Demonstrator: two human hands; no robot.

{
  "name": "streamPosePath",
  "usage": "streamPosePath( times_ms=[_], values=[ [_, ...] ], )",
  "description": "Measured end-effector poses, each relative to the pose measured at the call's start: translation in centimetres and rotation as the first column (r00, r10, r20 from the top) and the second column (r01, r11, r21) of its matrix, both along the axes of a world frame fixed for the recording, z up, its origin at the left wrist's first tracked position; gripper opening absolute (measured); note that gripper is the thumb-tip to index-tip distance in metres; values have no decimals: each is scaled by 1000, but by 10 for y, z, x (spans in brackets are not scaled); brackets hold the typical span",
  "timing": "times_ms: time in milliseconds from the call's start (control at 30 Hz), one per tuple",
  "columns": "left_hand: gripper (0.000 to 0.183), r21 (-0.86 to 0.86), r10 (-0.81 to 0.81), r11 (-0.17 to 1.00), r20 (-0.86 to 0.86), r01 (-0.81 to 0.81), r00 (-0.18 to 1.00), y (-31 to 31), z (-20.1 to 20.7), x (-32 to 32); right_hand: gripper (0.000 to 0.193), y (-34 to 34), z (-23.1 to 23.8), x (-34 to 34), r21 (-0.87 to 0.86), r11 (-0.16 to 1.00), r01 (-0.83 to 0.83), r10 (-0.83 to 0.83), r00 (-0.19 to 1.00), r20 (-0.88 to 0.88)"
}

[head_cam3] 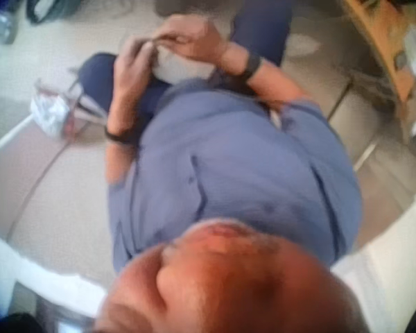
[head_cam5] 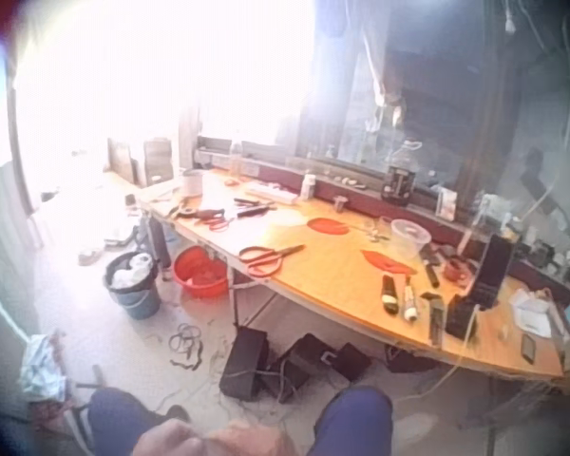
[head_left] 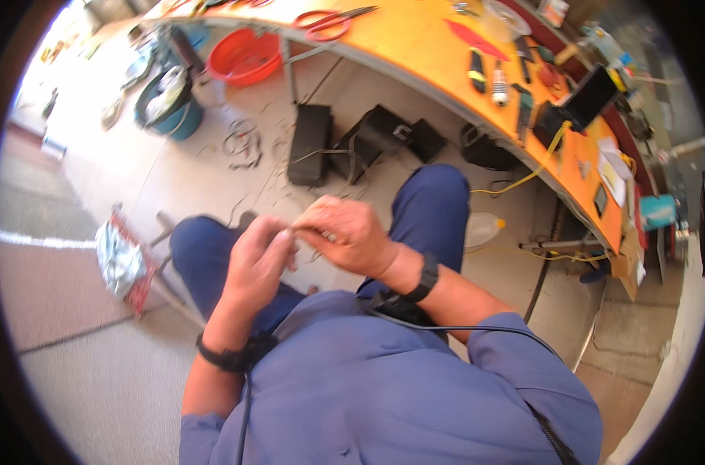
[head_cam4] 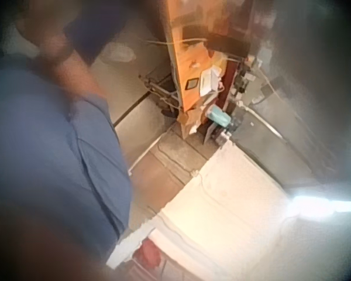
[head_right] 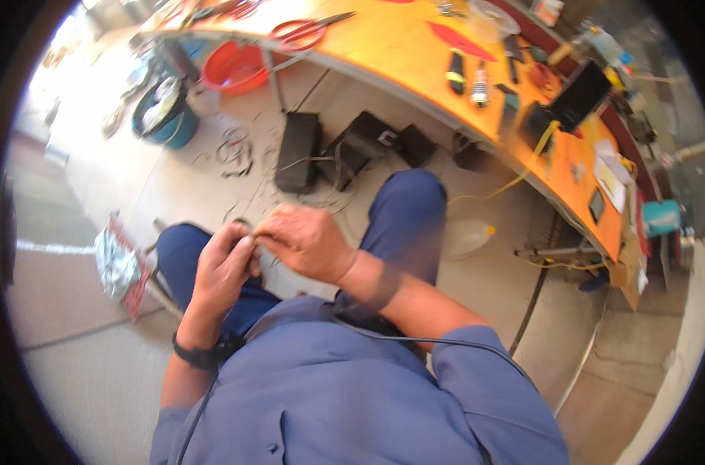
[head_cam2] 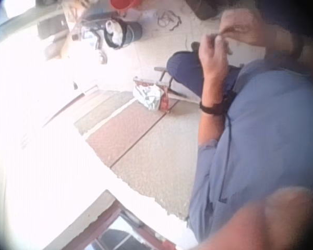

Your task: The person sits at a workbench and twists two wire ends together, then wraps the joint with black electrical tape. They continue to handle and twist additional wire segments and apply tape to secure the connections.

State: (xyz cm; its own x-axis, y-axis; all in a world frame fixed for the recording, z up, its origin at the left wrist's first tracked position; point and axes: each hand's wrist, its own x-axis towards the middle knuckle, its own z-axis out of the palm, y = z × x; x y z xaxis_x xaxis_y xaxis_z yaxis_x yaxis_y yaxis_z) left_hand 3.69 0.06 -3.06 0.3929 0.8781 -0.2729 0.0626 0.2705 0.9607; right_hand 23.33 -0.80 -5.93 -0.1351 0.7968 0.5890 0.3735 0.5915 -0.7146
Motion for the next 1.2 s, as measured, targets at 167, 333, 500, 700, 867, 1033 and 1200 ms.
streamPosePath(
  times_ms=[167,333,500,700,867,1033,1200],
  values=[
    [5,311,4,948,-234,71,972,-2,1,4,11,-2,0,1,-25,998,50,-48,998,48],
    [6,591,89,789,-380,167,921,-2,-2,3,10,-3,-3,0,-165,986,12,-2,998,58],
    [6,616,112,765,-412,186,904,-1,-1,2,15,-3,-5,2,-264,961,-86,96,995,23],
    [7,602,103,782,-384,163,918,-2,2,5,15,-1,0,12,-363,917,-167,173,985,-16],
    [7,586,60,785,-392,199,918,-3,4,5,16,-2,4,17,-419,884,-206,187,978,-86],
    [8,624,40,734,-433,268,900,-1,3,1,13,-1,-4,18,-407,877,-254,231,967,-107],
    [10,637,18,723,-404,268,914,-1,4,3,14,2,-12,19,-521,777,-354,269,934,-233]
  ],
)
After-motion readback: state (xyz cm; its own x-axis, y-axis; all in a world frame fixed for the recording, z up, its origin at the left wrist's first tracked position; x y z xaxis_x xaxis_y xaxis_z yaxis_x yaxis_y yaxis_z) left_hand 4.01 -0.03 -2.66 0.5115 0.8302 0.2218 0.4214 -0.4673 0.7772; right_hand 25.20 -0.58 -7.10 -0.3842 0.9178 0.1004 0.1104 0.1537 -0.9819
